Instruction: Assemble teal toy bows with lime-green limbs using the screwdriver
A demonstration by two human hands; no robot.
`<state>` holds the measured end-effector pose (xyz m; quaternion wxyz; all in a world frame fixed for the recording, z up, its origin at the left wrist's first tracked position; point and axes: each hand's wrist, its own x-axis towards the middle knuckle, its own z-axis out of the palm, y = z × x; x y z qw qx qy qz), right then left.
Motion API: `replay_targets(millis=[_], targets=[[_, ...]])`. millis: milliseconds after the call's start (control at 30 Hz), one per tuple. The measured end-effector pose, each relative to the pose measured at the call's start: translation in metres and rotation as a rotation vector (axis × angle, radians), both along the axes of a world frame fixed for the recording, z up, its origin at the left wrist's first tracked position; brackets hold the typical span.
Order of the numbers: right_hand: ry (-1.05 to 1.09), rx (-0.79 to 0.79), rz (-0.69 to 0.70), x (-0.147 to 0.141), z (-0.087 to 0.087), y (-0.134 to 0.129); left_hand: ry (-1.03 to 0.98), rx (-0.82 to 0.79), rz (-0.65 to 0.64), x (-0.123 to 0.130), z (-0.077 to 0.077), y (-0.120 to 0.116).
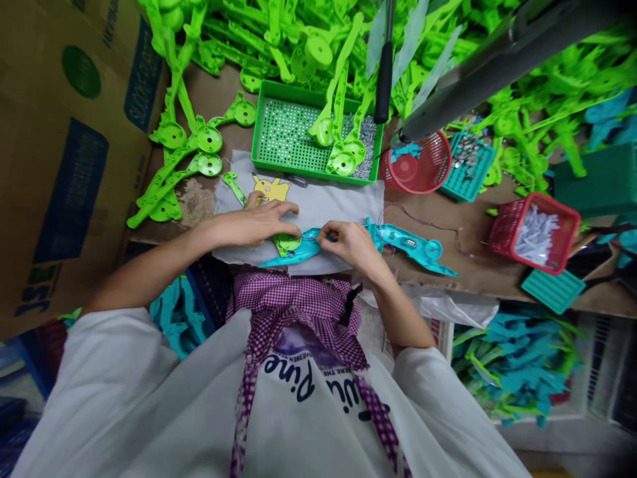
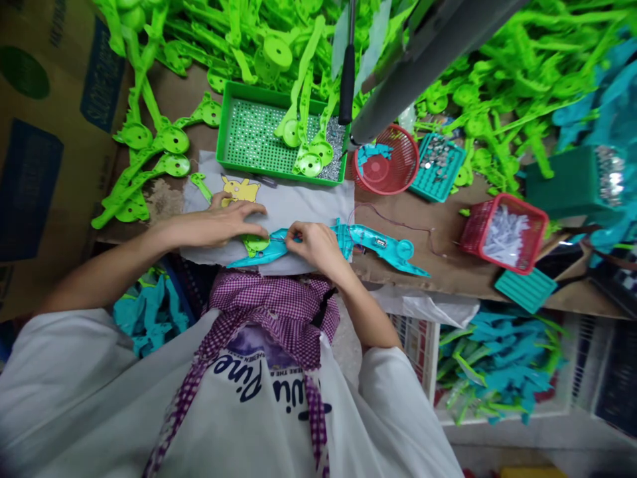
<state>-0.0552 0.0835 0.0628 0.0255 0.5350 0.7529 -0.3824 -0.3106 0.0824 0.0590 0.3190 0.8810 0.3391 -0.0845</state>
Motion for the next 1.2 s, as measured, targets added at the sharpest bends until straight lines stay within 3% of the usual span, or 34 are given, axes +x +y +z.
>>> replay_targets(millis=[300,433,700,967,1200], targets=[[-0.027,0.034,0.064,-0.001,0.004,0.005,-0.139,-0.043,0.058,0.006,-0.006,0.008],[-0.083,0.051,0.06,-0.004,0.004,0.006,-0.081,-0.054,0.035,0.009,-0.006,0.009],[-0.073,0.112,0.185,-0.001,0.008,0.006,-0.061,-0.017,0.047,0.015,-0.006,0.008],[-0.313,0.165,0.037,-0.002,-0.001,0.0,0.013,-0.008,-0.002,0.013,-0.008,0.007],[-0.268,0.178,-0.129,0.023,0.0,-0.003,0.031,0.03,-0.046,0.013,-0.007,0.007]])
